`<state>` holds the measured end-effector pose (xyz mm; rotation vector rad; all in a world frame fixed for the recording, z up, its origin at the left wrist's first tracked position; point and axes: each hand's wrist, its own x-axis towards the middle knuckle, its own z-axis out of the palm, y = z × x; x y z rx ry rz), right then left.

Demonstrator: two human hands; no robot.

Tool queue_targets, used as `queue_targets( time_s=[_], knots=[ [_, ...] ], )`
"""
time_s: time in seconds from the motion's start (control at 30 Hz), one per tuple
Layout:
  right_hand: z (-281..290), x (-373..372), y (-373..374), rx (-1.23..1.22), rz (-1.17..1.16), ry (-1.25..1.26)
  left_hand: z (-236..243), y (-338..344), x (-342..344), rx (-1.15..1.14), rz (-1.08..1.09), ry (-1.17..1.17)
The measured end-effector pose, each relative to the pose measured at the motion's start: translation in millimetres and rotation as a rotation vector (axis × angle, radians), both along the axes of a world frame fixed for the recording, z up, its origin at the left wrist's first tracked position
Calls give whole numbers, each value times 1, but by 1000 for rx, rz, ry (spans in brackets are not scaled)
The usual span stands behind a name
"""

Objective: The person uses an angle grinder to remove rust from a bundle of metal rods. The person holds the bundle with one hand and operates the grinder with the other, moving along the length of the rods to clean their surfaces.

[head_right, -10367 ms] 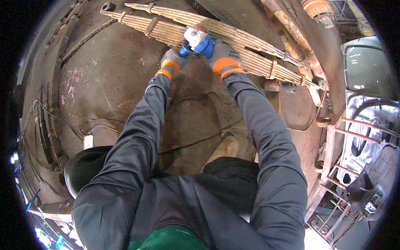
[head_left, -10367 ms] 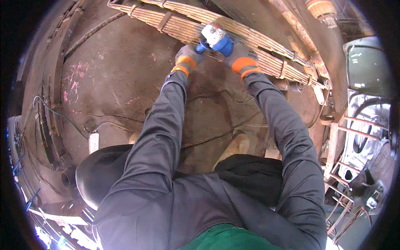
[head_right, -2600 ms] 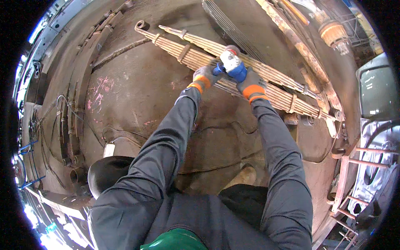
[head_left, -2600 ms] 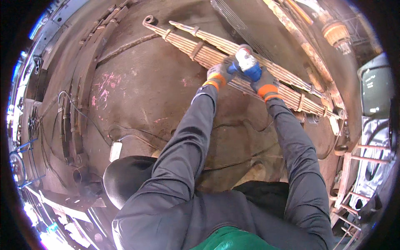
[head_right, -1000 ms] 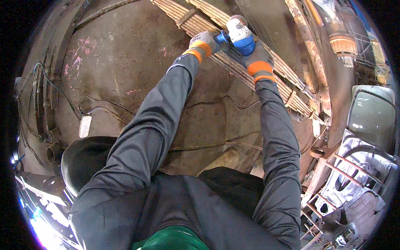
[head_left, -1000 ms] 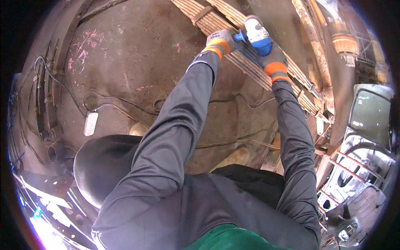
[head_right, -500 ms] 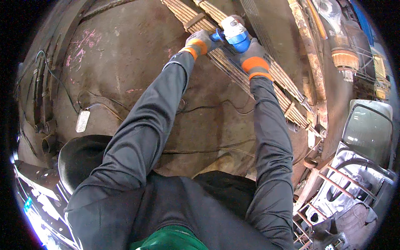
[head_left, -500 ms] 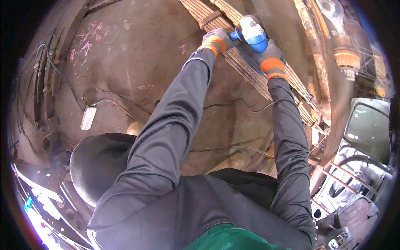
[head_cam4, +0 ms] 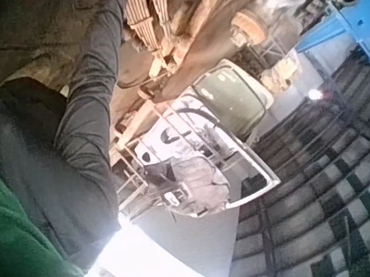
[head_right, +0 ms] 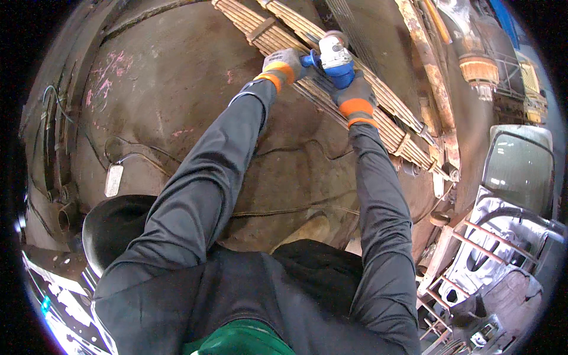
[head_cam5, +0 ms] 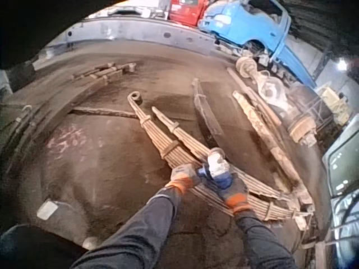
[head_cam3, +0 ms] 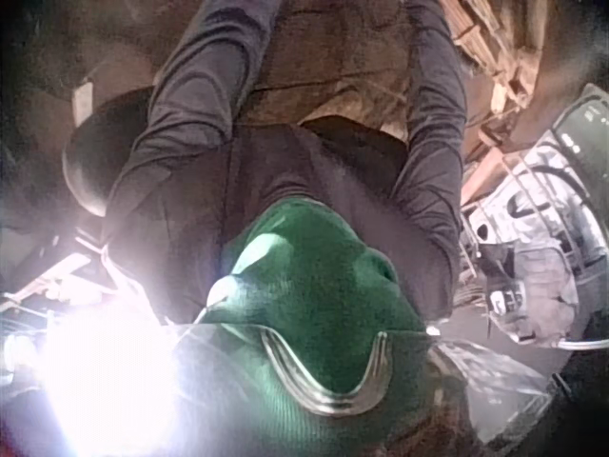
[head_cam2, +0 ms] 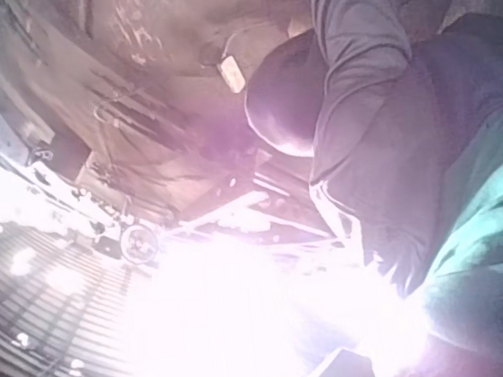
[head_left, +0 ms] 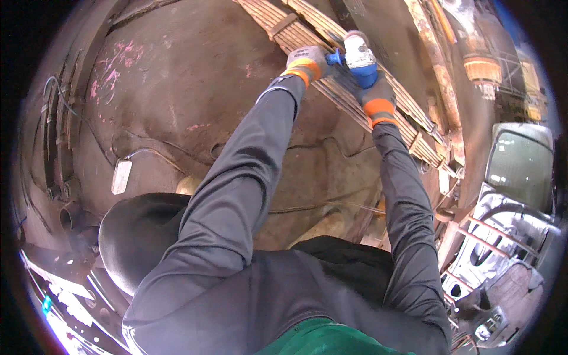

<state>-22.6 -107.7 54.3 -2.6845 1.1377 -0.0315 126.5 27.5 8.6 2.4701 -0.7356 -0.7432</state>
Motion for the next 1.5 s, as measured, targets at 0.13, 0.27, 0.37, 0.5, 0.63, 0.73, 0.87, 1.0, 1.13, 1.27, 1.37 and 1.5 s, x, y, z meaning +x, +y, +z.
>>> queue_targets(
  time_s=[0.13, 0.27, 0.37, 0.5, 0.63, 0.73, 0.87, 1.0, 1.13, 1.27, 1.37, 1.5],
  knots=[
    [-2, -15, 0, -11, -14, -20, 7, -6, -9, 10, -29, -1],
    [-2, -37, -9, -43, -78, -19, 5, -19, -26, -14, -65, -18],
    [1, -57, -19, -39, -93, -1, 1, -31, -46, -88, -80, -16],
    [2, -78, -21, -39, -109, -23, -3, -37, -63, -109, -99, -8],
    [1, -87, -14, -18, -111, 8, -8, -32, -69, -111, -138, -10],
    [3, -81, -8, 9, -73, 9, -10, -25, -68, -111, -64, -27],
    [8, -55, 1, 15, -27, 28, -8, -8, -51, -92, -48, -10],
    [8, -28, 14, 8, 43, 14, -4, 6, -31, -27, 34, -10],
    [7, -9, 19, 12, 42, 46, -5, 12, -13, 17, 54, 18],
    [5, -5, 16, 10, 39, 72, -9, 12, -7, 15, 28, 40],
    [1, -12, 15, 13, 34, 3, -11, 9, -12, 1, 26, 42],
    [-4, -30, 12, -46, 1, -12, -7, 3, -25, -2, 4, 22]
  ],
)
